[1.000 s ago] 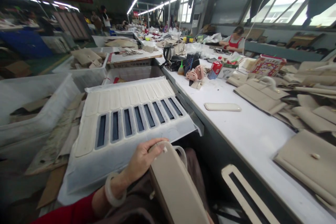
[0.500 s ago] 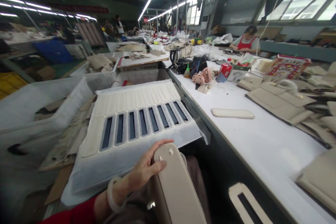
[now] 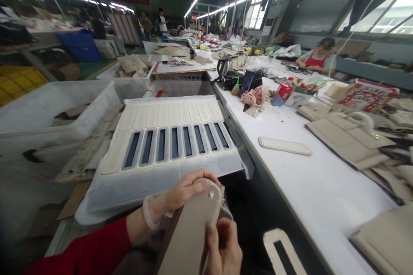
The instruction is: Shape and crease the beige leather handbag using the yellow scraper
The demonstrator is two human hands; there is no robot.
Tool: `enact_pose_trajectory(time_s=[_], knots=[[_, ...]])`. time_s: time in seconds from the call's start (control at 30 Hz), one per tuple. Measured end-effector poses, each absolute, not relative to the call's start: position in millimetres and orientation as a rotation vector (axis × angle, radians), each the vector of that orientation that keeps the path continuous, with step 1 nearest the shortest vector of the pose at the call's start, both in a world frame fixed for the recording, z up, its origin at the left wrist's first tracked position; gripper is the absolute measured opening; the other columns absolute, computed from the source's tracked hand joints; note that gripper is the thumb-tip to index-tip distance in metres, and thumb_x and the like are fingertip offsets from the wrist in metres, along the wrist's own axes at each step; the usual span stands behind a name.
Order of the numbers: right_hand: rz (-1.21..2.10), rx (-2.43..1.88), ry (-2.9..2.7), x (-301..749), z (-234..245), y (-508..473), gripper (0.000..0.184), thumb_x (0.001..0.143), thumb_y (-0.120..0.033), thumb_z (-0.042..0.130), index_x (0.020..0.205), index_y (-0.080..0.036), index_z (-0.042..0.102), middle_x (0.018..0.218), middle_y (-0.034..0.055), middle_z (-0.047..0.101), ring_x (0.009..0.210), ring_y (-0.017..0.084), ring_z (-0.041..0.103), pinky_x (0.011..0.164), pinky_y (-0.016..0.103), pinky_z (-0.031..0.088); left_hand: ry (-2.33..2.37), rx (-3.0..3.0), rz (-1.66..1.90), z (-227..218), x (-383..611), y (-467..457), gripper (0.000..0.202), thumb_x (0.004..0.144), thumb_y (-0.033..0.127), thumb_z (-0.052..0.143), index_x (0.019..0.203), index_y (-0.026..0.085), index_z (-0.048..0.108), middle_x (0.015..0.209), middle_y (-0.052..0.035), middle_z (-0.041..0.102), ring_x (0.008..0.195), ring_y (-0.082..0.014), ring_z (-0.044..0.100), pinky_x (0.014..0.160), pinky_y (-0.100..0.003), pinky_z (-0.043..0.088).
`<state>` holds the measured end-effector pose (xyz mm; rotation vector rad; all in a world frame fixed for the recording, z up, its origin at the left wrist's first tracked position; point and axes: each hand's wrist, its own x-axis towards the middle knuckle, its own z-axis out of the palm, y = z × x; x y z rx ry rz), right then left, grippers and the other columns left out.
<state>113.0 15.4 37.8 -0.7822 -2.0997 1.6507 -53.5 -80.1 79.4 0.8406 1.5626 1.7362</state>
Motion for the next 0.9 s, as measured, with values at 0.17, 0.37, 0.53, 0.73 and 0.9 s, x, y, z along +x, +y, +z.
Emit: enact_pose_trajectory(time_s=[0.17,0.37,0.53,0.73,0.9], knots=[[1.489,-0.787,-2.048,73.6,56.3,23.8,0.047,0.083,-0.066,0.057,0.098,-0.021,0.055,0.078,0.0015,0.062,0.07,0.019,0.058,0.062,0.028,0.046,1.835,0.688,1.79,83.9,-35.0,-88.3,0.049,0.094,0.049,0.052,0.131,0.017,0.056,0.115,-0.0096,0.068,0.097,-0.0221,0.063,0.087,-0.032,0.047],[1.464,-0.842,-2.083,70.9,79.1,10.4,0.04,0.089,-0.064,0.05,0.095,-0.024,0.055,0.077,-0.0015,0.059,0.066,0.018,0.051,0.063,0.029,0.038,2.145,0.567,1.806,94.6,-16.0,-95.0,0.05,0.095,0.049,0.051,0.132,0.017,0.057,0.113,-0.0089,0.07,0.104,-0.0243,0.063,0.097,-0.035,0.045],[1.5,-0.839,-1.992,72.2,79.4,4.0,0.036,0.089,-0.059,0.054,0.091,-0.023,0.057,0.074,-0.0027,0.057,0.066,0.016,0.047,0.062,0.028,0.035,2.106,0.639,1.809,97.7,-14.4,-94.3,0.041,0.094,0.044,0.054,0.126,0.019,0.062,0.111,-0.0061,0.072,0.1,-0.0218,0.065,0.094,-0.031,0.047],[1.614,-0.726,-1.882,70.6,65.8,9.8,0.035,0.085,-0.055,0.063,0.085,-0.02,0.061,0.07,-0.0016,0.056,0.064,0.015,0.049,0.056,0.024,0.036,1.855,0.562,2.0,91.1,-23.1,-98.5,0.039,0.09,0.043,0.061,0.121,0.02,0.066,0.126,-0.0069,0.066,0.116,-0.0227,0.06,0.1,-0.029,0.044],[1.613,-0.794,-1.83,68.9,74.6,1.2,0.037,0.082,-0.057,0.065,0.084,-0.02,0.061,0.07,-0.0014,0.056,0.064,0.014,0.048,0.056,0.023,0.037,1.746,0.437,1.951,98.0,-43.7,-113.4,0.033,0.086,0.04,0.063,0.099,0.013,0.077,0.088,-0.0083,0.076,0.082,-0.021,0.067,0.071,-0.026,0.049]])
